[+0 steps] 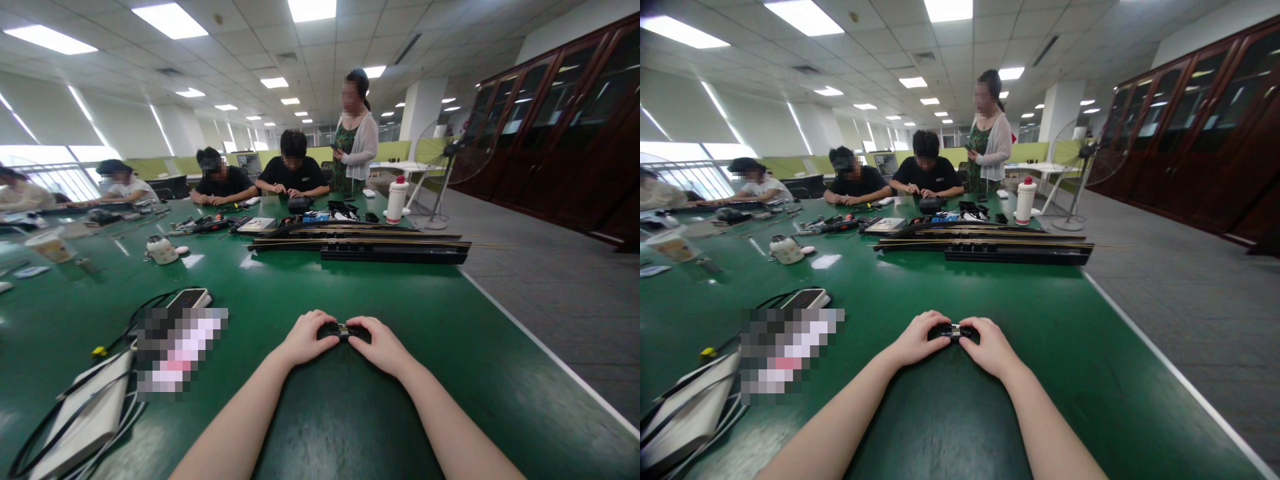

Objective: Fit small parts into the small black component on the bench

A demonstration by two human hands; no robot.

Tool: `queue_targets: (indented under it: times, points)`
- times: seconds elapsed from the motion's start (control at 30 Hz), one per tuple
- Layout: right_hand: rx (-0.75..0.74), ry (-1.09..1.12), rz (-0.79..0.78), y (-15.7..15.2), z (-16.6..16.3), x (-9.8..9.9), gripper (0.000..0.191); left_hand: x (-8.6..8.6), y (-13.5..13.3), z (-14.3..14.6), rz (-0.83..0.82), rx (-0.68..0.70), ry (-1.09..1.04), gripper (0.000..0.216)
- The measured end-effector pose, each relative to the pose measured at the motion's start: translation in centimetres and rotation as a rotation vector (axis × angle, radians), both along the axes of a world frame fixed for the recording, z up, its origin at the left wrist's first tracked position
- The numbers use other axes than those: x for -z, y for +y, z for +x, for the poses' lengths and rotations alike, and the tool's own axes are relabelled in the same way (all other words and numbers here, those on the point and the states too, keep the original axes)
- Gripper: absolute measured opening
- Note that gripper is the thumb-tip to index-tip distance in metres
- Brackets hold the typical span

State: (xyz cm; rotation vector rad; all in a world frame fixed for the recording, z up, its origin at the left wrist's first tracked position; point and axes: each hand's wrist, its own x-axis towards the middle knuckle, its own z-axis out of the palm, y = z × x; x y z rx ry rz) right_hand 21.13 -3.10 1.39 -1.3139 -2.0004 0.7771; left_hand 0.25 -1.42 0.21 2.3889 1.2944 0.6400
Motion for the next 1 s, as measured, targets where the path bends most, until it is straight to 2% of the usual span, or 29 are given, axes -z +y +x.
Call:
queue_targets:
  times: [0.6,1.0]
  points:
    - [0.004,-0.009,0.013,0.0,0.0,0.05,0.027,0.29,0.13,-0.08,-0.021,-0.014,-0.028,0.036]
    - [-0.069,-0.02,0.096,-0.12,-0.76,0.22,0.024,0.43,0.22,-0.33,-0.037,0.002,-0.041,0.05]
